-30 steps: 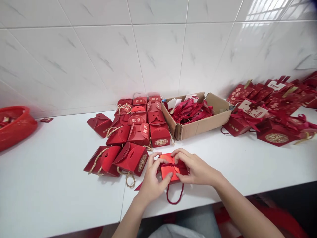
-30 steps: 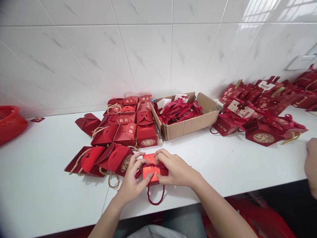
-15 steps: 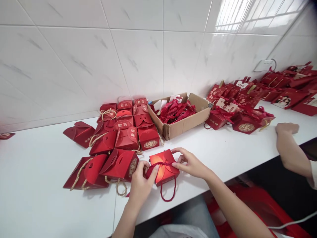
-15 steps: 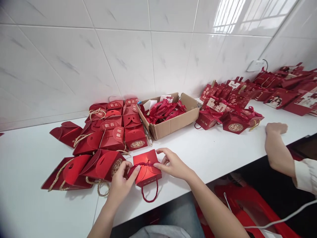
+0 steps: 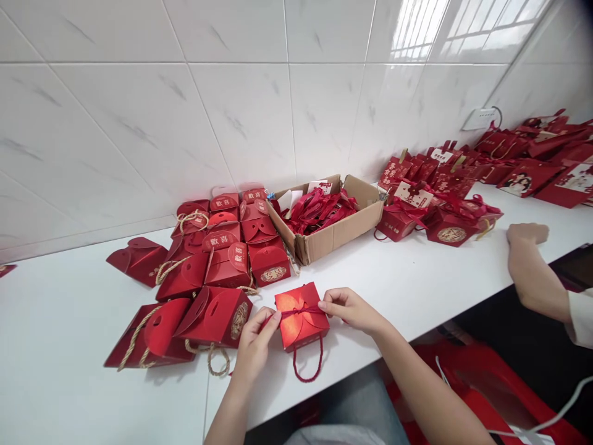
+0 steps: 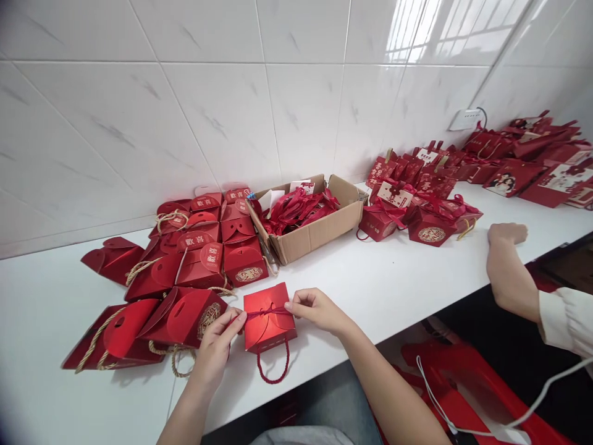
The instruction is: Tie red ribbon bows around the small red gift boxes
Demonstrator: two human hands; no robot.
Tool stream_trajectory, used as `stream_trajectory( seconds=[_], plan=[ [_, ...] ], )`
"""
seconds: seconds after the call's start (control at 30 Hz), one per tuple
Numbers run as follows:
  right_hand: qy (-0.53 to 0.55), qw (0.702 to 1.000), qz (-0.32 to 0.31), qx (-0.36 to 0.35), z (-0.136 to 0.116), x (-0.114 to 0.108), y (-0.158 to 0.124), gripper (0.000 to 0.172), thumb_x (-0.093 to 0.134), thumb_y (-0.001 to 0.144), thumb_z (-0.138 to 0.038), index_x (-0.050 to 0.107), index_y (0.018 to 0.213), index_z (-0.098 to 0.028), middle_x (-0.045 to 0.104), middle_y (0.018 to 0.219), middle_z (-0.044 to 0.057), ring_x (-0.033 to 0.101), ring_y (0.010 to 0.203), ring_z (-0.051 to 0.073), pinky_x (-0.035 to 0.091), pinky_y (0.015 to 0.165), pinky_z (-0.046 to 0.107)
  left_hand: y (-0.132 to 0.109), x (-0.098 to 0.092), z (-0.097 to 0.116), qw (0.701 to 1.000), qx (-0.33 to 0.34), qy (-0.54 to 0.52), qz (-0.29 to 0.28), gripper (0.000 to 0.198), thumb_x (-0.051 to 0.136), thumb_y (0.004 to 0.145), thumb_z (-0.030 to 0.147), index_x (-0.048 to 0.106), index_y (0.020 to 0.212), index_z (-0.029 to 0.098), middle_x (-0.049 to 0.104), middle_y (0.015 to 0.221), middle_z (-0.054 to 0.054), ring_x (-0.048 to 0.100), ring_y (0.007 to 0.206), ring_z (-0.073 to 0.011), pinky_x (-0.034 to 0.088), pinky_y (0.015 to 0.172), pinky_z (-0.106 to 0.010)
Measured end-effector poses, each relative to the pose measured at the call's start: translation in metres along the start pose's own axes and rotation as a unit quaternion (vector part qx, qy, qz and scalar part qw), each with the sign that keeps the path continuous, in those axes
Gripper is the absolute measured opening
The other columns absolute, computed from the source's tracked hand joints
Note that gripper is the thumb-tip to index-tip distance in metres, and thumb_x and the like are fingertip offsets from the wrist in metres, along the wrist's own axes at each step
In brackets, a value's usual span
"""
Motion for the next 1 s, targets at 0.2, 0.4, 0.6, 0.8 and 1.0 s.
stream_trajectory(
  seconds=[0.2,0.4,0.6,0.8,1.0],
  plan=[
    [-0.04,0.996,0.065,-0.046,0.006,-0.012,-0.005,0.039,0.061,0.079,-0.05,0.052,0.064,-0.015,0.046,0.064,-0.002,0.041,0.061,0.009,0.033,0.058,0.023,0.001,-0.001,-0.001,1.0,-0.004,-0.017,-0.006,0.041,0.062,0.076,0.049,0.043,0.058,0.018,0.043,0.066,0.001,0.041,0.065,-0.013,0.036,0.063,-0.023],
    [0.071,0.94,0.265,-0.202,-0.005,-0.026,-0.05,0.03,0.05,0.087,-0.044,0.068,0.086,-0.02,0.048,0.05,-0.002,0.046,0.053,0.012,0.039,0.057,0.027,-0.003,0.005,-0.004,1.0,0.007,-0.018,-0.025,0.042,0.06,0.077,0.053,0.044,0.06,0.018,0.042,0.064,0.002,0.039,0.063,-0.0127,0.034,0.062,-0.023],
    [0.226,0.906,-0.213,-0.288,-0.052,0.051,-0.079,0.07,0.031,0.072,-0.081,0.041,0.035,-0.022,0.03,0.029,-0.003,0.034,0.03,0.006,0.035,0.041,0.021,-0.004,0.004,-0.013,0.997,-0.011,-0.062,-0.032,0.04,0.052,0.082,0.055,0.051,0.067,0.017,0.048,0.066,0.0,0.045,0.066,-0.0146,0.038,0.066,-0.025],
    [0.19,0.922,-0.229,-0.247,-0.073,0.061,-0.062,0.072,0.028,0.067,-0.085,0.048,0.036,-0.024,0.019,0.026,-0.005,0.028,0.03,0.006,0.034,0.042,0.021,-0.003,0.002,-0.018,0.996,0.004,-0.082,-0.036,0.039,0.057,0.08,0.053,0.052,0.066,0.016,0.048,0.066,0.0,0.044,0.064,-0.0135,0.036,0.061,-0.024],
    [0.251,0.935,-0.134,-0.211,-0.071,0.065,-0.05,0.066,0.036,0.074,-0.074,0.046,0.033,-0.023,0.013,0.025,-0.006,0.018,0.028,0.006,0.026,0.038,0.022,-0.003,-0.001,-0.027,0.997,0.015,-0.068,-0.041,0.04,0.053,0.083,0.053,0.046,0.066,0.017,0.04,0.064,0.002,0.038,0.063,-0.0125,0.032,0.06,-0.024]
  ],
)
Point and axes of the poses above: each hand's wrist, its own y-axis towards the middle knuckle, its own x-axis out of the palm, z = x × y, the point moved 5 cm from there along y, towards the middle knuckle
